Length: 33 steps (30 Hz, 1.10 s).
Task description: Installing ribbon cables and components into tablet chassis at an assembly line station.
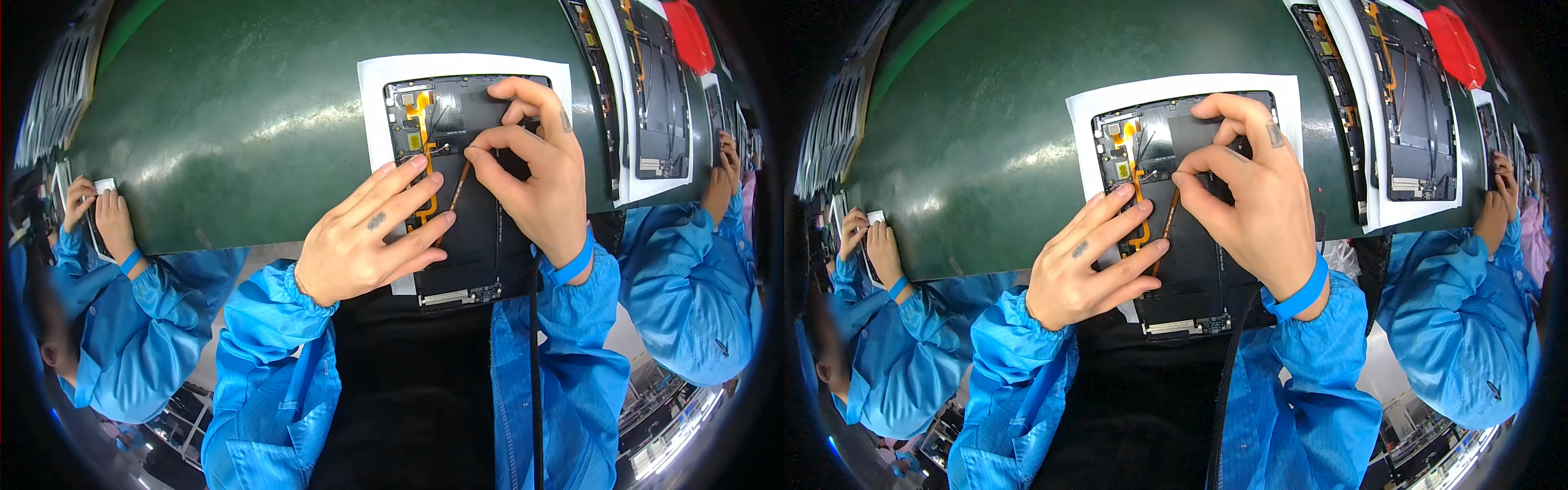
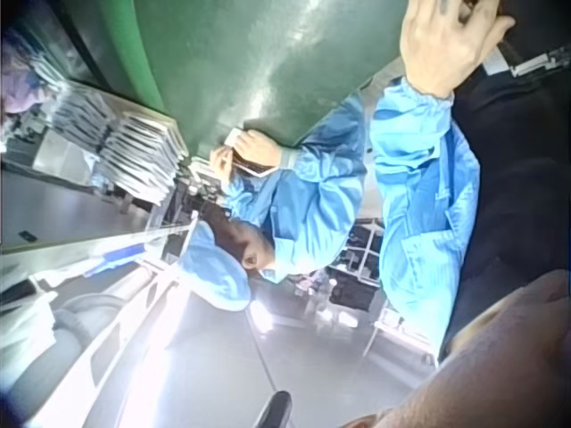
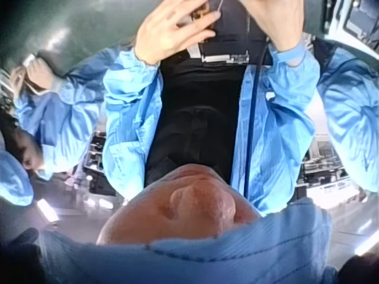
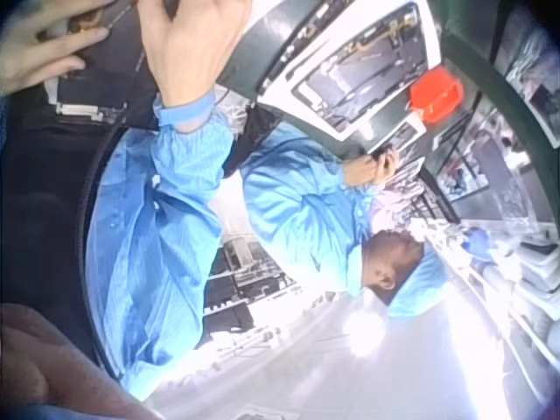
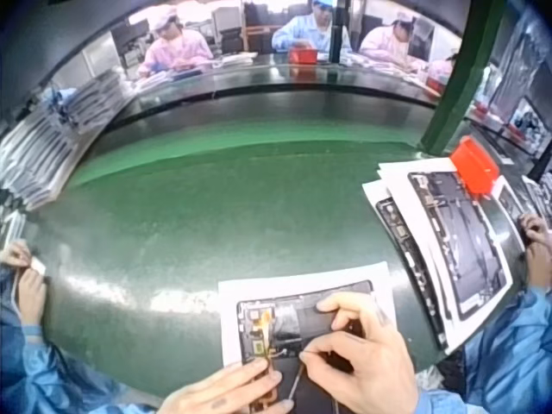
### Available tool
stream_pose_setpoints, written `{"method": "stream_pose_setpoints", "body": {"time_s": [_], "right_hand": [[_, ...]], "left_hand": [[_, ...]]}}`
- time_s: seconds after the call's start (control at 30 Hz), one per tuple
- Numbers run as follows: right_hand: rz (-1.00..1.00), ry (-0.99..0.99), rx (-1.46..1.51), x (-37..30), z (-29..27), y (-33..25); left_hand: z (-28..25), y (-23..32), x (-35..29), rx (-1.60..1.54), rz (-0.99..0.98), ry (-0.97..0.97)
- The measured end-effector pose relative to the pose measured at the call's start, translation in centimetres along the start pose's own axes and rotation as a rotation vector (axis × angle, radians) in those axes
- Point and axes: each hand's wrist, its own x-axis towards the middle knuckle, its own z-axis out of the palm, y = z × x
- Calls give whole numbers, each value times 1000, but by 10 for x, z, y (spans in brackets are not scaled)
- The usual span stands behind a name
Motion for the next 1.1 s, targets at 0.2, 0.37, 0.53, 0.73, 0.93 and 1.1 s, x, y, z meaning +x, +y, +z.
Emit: {"method": "stream_pose_setpoints", "body": {"time_s": [0.2,0.37,0.53,0.73,0.93,1.1], "right_hand": [[-5,2,-14,1,1,0],[9,-3,-2,1,2,1],[7,7,1,2,4,1],[28,2,-1,2,4,-1],[47,-3,11,3,5,0],[46,-2,-2,2,3,5]], "left_hand": [[-2,-2,4,-25,-6,-5],[-1,-2,7,9,13,-9],[1,-6,10,51,44,7],[5,-3,17,54,28,22],[6,-5,21,66,14,22],[9,-4,28,69,6,19]]}}
